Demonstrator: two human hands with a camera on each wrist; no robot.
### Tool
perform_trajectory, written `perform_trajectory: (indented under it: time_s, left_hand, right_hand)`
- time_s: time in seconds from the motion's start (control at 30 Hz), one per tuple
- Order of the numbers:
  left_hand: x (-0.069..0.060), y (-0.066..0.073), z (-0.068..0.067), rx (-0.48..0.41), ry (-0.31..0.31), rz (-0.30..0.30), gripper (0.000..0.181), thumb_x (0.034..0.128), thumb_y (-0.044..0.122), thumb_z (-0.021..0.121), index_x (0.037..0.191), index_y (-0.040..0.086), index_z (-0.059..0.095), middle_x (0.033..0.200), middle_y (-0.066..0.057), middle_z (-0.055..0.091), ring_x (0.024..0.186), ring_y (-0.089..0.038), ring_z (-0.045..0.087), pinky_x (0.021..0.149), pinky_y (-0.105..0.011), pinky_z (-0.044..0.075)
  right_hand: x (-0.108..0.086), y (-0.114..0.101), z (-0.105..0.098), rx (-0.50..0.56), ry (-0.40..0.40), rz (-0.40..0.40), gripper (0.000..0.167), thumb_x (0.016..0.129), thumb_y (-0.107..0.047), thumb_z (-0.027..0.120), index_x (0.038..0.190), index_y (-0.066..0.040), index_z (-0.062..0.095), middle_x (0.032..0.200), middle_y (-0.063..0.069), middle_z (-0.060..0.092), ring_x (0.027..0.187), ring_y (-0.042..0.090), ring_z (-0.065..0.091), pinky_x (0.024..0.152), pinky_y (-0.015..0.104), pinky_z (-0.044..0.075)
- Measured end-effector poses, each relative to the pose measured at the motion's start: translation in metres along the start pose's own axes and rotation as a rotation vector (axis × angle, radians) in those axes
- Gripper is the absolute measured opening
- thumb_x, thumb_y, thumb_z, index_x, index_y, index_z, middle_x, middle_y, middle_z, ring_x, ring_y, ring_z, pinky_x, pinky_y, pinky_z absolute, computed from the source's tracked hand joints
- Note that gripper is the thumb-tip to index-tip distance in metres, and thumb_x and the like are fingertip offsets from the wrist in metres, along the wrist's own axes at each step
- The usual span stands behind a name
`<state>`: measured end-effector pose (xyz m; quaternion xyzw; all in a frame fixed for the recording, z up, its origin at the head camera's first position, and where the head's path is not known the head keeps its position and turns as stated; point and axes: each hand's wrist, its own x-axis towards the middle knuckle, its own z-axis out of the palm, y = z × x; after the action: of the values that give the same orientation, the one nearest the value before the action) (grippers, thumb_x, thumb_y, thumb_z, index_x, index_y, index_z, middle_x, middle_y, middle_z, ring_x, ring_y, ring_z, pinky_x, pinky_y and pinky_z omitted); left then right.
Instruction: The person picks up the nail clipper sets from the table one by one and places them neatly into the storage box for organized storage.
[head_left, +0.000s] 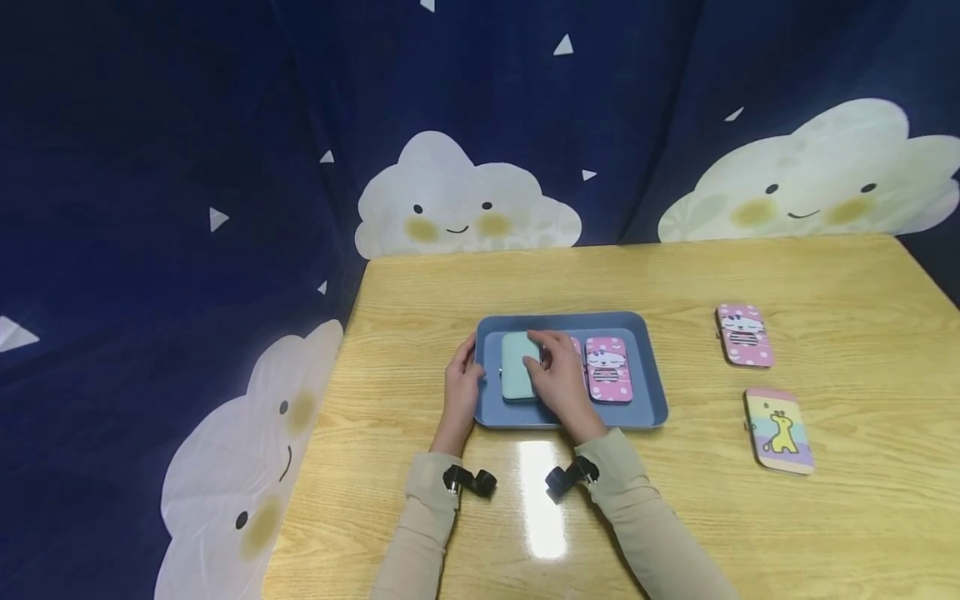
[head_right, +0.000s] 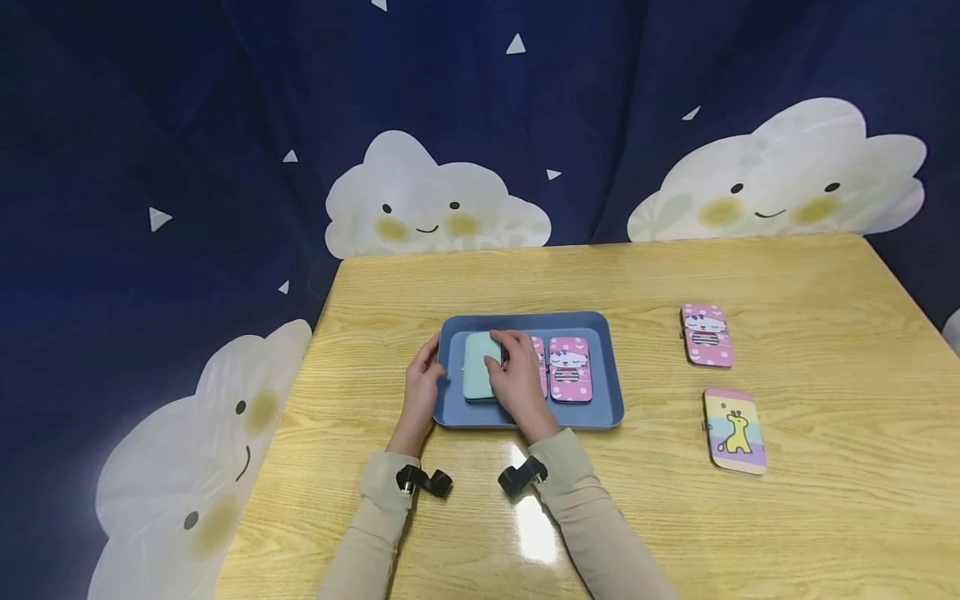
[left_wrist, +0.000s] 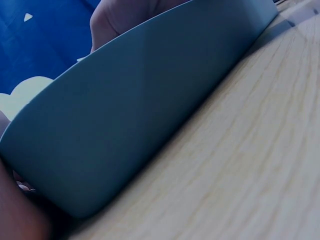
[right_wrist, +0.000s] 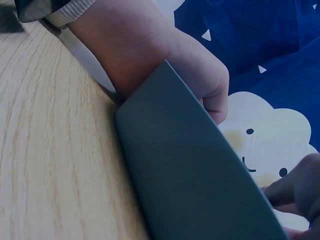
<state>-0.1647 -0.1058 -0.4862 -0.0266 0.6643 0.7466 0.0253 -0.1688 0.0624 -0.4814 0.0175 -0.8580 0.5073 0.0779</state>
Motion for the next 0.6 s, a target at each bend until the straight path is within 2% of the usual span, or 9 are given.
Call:
perform_trajectory:
  time_s: [0.6]
  left_hand:
    - [0.0002, -0.0002, 0.0012, -0.010, 0.011, 0.013, 0.066, 0.0824, -0.012, 0.041, 0.148, -0.008, 0.036, 0.155, -0.021, 0.036, 0.145, -0.030, 0.029, 0.117, -0.040, 0.027]
  right_hand:
    - [-0.0020, -0.0007, 0.0021, 0.001, 0.019, 0.028, 0.042, 0.086, -0.001, 0.070, 0.127, 0.005, 0.063, 0.123, 0.021, 0.054, 0.094, 0.029, 0.055, 0.077, 0.035, 0.049]
